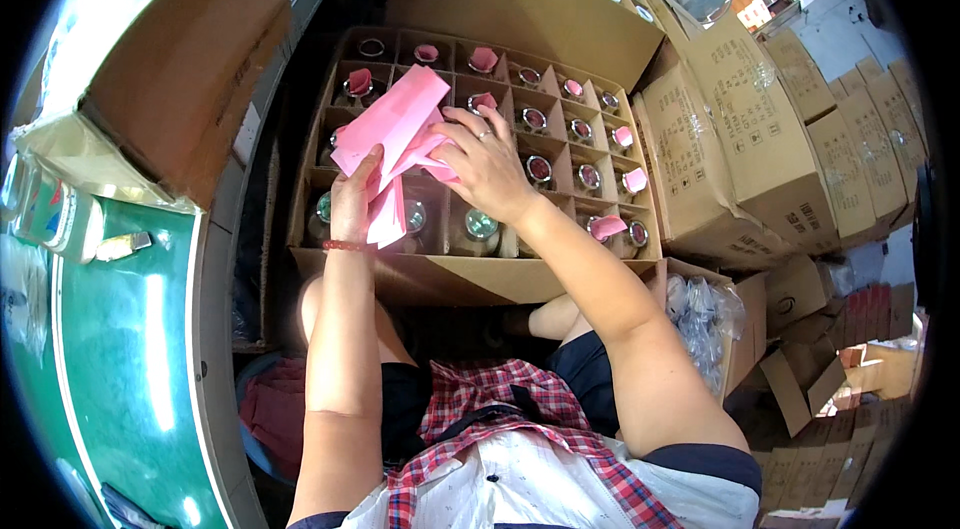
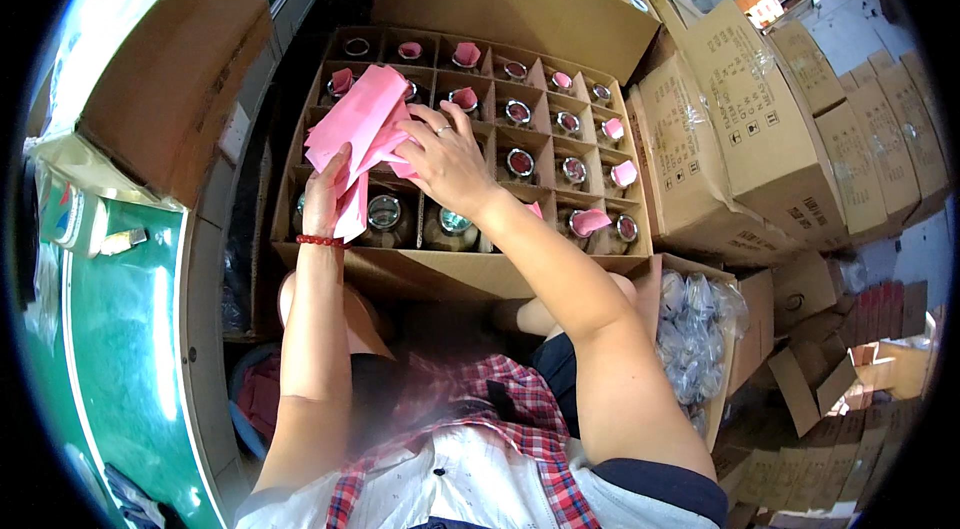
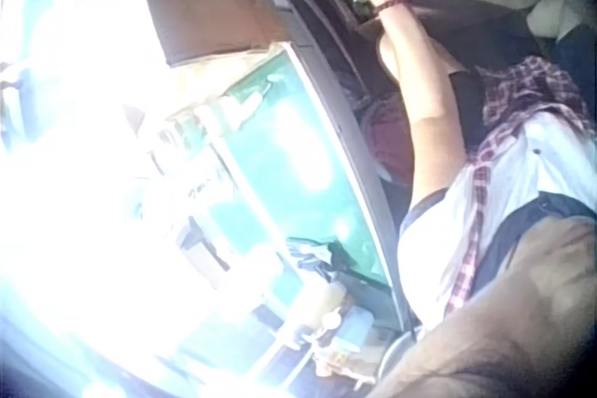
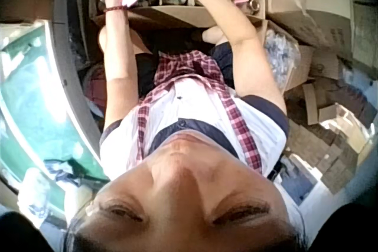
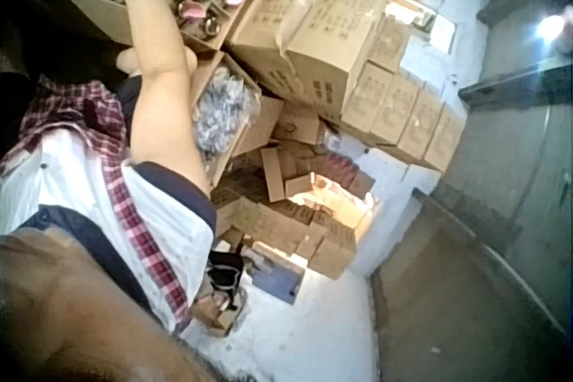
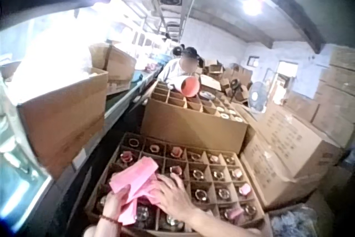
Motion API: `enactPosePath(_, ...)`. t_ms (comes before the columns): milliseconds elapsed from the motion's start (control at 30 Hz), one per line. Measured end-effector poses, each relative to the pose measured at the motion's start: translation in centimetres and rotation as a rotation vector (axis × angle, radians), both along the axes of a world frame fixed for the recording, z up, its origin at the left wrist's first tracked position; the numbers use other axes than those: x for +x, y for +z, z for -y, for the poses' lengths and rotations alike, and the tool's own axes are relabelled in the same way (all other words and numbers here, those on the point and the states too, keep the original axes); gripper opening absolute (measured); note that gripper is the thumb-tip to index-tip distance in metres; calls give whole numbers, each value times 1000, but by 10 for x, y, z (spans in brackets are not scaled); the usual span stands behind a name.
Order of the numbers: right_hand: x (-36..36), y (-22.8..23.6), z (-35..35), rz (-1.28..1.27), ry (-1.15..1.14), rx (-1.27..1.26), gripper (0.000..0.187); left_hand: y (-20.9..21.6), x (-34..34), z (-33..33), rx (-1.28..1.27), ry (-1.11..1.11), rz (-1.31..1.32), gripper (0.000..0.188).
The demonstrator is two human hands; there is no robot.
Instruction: The person opens a cardboard box containing glass jars, then inserts folded pink paper pieces into each jar one by one. The person works from a seated position on the floor, handling the paper and jars directly with both hands.
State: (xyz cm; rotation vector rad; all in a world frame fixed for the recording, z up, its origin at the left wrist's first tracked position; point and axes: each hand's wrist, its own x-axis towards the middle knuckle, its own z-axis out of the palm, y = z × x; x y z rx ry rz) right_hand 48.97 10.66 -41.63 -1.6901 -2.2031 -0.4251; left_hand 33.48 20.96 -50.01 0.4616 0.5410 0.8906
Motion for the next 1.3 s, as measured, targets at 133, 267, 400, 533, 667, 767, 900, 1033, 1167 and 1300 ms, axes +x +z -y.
enactPosePath(133, 2, 3, 19, -73, 3, 91, 26, -20, -14, -20, -5, 89, -72, 29)
enactPosePath(267, 15, 0, 48, -287, -84, -83, 21, -17, -21, -21, -12, 128, -71, 36)
enactPosePath(400, 28, 3, 66, -192, -191, -502, 9, -24, -27, -29, 74, 199, -30, 39)
enactPosePath(533, 33, -28, 67, 24, -168, -573, 7, -21, -27, -26, 46, 170, -46, 37)
enactPosePath(667, 32, -59, 53, 47, -161, -618, 8, -12, -22, -21, 25, 159, -2, 34)
enactPosePath(767, 26, -62, 42, 16, -141, -564, 10, -8, -25, -19, 14, 168, 6, 33)
enactPosePath(900, 24, -77, 47, 70, -240, -422, 16, -7, -26, -19, 6, 163, 24, 33)
enactPosePath(1033, 18, -69, 43, 45, -385, -368, 46, -8, -27, -21, 13, 163, -19, 31)
enactPosePath(1167, 23, -71, 37, 148, -328, -352, 27, -2, -24, -16, 29, 174, -44, 30)
enactPosePath(1300, 26, -86, 46, 264, -211, -314, 11, 4, -22, -13, 35, 168, -94, 33)
